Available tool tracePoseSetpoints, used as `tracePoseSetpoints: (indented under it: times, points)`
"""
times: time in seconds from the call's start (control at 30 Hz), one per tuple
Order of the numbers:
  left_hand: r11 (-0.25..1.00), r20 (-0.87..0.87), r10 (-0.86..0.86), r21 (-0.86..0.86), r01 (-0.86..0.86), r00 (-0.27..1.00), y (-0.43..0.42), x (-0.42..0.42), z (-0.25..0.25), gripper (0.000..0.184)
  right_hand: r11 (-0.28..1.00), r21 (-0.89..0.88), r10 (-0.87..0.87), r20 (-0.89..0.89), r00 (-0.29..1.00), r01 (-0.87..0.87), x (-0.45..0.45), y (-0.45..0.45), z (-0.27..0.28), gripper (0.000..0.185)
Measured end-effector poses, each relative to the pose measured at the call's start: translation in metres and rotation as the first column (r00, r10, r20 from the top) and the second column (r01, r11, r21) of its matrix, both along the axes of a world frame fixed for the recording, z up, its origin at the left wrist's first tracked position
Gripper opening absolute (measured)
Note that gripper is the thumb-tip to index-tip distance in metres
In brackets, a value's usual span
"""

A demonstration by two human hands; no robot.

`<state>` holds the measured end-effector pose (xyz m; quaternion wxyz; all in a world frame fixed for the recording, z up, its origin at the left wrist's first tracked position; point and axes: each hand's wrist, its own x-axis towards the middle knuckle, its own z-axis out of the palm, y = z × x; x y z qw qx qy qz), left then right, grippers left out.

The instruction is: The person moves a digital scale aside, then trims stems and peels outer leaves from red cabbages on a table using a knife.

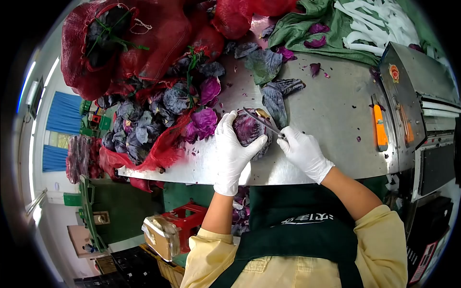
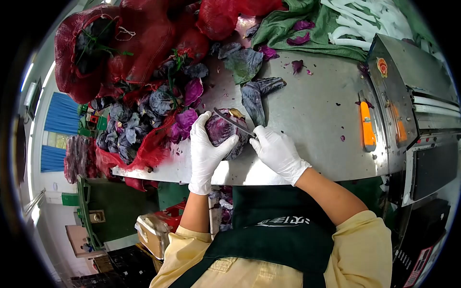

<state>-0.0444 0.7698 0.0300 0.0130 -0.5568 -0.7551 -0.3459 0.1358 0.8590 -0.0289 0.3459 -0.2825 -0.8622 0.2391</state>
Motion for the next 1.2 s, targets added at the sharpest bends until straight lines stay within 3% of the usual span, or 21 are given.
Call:
tracePoseSetpoints:
  times: [0.07,0.17,0.23,0.37,0.5,0.57,0.63,0.7,0.77,0.83,0.87,0.9,0.93,0.97,1.03,1.07,1.1,1.2]
  points:
    - [0.998,0.055,-0.004,-0.067,0.008,0.999,0.001,0.000,0.004,0.095,1.000,0.015,0.009,0.040,0.999,-0.009,-0.002,0.001,-0.004,0.017]
    - [1.000,0.034,-0.017,-0.019,0.018,0.999,0.002,-0.003,0.001,0.089,0.999,0.018,0.033,0.039,0.999,-0.034,-0.005,0.002,-0.006,0.018]
    - [0.999,0.025,-0.009,-0.031,0.010,1.000,0.003,-0.002,0.002,0.089,0.995,0.099,-0.013,0.186,0.982,-0.006,-0.008,0.003,-0.004,0.020]
    - [0.998,0.025,0.005,-0.062,-0.003,1.000,0.007,0.000,0.002,0.093,0.993,0.119,-0.052,0.215,0.975,0.027,-0.026,0.014,-0.012,0.022]
    - [0.999,0.170,0.025,-0.032,-0.020,0.985,0.007,-0.003,0.002,0.090,0.990,0.125,-0.095,0.313,0.945,0.058,-0.027,0.013,0.006,0.012]
    - [0.999,-0.018,0.052,-0.003,-0.052,0.998,0.009,0.000,-0.001,0.083,0.987,0.127,-0.145,0.455,0.879,0.098,-0.027,0.009,0.010,0.008]
    - [0.999,-0.096,0.049,-0.002,-0.050,0.994,0.014,0.013,0.006,0.084,0.995,-0.026,-0.077,0.441,0.894,0.099,-0.038,0.029,-0.010,0.008]
    - [0.999,-0.341,-0.011,0.032,0.023,0.940,0.005,0.045,0.002,0.087,0.996,-0.077,-0.012,0.431,0.902,0.050,-0.043,0.054,-0.016,0.012]
    - [0.995,-0.218,0.002,0.098,0.020,0.976,0.001,0.037,-0.007,0.088,0.993,-0.105,0.011,0.556,0.831,0.057,-0.039,0.051,-0.003,0.014]
    - [0.985,0.014,-0.009,0.170,0.007,1.000,-0.015,0.005,-0.013,0.087,0.985,-0.167,0.049,0.478,0.877,0.036,-0.024,0.044,0.016,0.018]
    - [0.983,0.279,-0.006,0.176,-0.045,0.960,-0.024,-0.008,-0.023,0.085,0.986,-0.169,0.078,0.492,0.867,0.007,-0.020,0.035,0.022,0.018]
    - [0.977,0.517,-0.007,0.184,-0.103,0.856,-0.032,-0.015,-0.024,0.084,0.828,-0.560,0.125,0.231,0.965,0.027,-0.019,0.024,0.030,0.022]
    - [0.979,0.553,-0.035,0.187,-0.082,0.833,-0.039,-0.020,-0.023,0.071,0.527,-0.849,0.042,-0.031,0.999,-0.049,-0.019,0.012,0.033,0.026]
    - [0.976,0.558,-0.019,0.190,-0.105,0.830,-0.041,-0.020,-0.021,0.071,0.471,-0.859,0.004,-0.227,0.974,-0.202,-0.026,-0.012,0.016,0.037]
    - [0.972,0.713,-0.015,0.175,-0.158,0.701,-0.037,-0.021,-0.016,0.057,0.716,-0.698,-0.104,-0.087,0.991,0.014,-0.046,-0.043,-0.003,0.038]
    - [0.965,0.622,0.068,0.157,-0.209,0.780,-0.030,-0.018,-0.010,0.044,0.551,-0.830,-0.142,-0.189,0.972,-0.081,-0.047,-0.037,0.016,0.036]
    - [0.940,0.715,0.104,0.156,-0.303,0.691,-0.020,-0.015,-0.007,0.040,0.624,-0.781,-0.169,-0.157,0.973,-0.018,-0.053,-0.030,0.014,0.033]
    - [0.933,0.475,0.287,0.060,-0.356,0.832,-0.007,-0.019,-0.006,0.042,0.751,-0.651,-0.034,-0.209,0.977,-0.113,-0.054,-0.001,0.015,0.033]
